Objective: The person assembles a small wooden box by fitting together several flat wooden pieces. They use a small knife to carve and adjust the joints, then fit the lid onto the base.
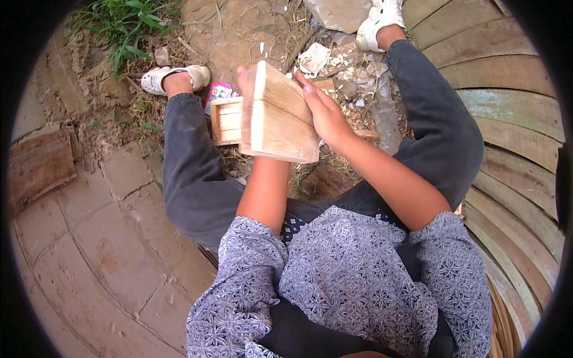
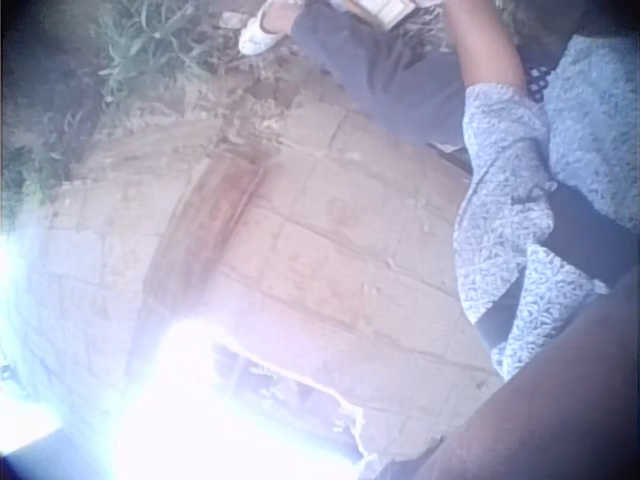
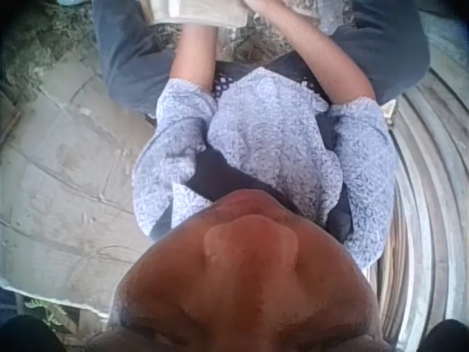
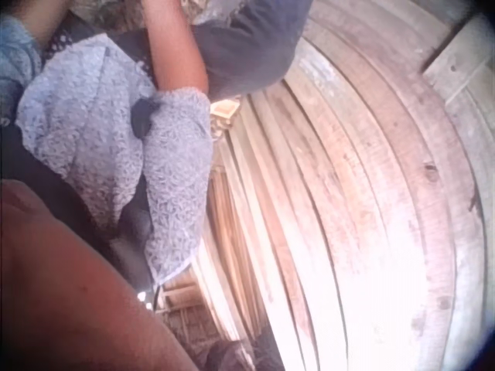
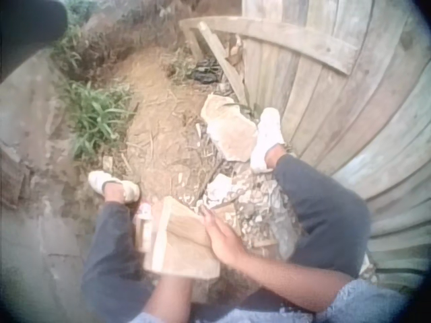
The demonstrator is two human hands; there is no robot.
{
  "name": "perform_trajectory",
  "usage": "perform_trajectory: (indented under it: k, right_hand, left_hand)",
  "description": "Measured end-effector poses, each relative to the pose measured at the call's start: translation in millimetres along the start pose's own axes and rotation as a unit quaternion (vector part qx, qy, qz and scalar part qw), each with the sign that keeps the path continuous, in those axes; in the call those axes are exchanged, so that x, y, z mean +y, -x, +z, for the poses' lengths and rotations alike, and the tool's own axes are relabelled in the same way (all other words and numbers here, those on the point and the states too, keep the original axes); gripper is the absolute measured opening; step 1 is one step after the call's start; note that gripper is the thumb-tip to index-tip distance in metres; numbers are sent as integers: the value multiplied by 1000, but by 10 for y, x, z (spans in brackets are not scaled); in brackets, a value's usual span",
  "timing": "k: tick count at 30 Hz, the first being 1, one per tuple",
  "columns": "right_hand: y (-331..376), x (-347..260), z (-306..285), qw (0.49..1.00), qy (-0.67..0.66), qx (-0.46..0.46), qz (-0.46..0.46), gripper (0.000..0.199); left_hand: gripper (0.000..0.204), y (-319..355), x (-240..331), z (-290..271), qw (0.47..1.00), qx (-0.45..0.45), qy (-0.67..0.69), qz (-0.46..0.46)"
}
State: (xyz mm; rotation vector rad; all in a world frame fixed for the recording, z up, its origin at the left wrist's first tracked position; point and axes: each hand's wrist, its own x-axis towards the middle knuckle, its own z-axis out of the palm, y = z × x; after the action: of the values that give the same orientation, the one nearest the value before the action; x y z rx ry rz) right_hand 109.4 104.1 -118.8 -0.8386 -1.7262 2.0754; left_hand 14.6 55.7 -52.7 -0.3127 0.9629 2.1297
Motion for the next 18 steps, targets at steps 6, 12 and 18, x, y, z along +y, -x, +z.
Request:
perform_trajectory:
  k: [6, 12, 18]
  right_hand:
    - [11, -93, 68, 998, 57, -18, -22, 56]
    - [255, -208, 140, 992, 116, 20, -43, 56]
    - [-129, 40, -70, 998, -12, -39, 38, 57]
  left_hand:
    - [42, -431, -29, -323, 996, 13, -13, 84]
    - [41, -315, 13, -167, 999, 13, -7, 30]
    - [40, -248, -135, -91, 991, 16, -76, 109]
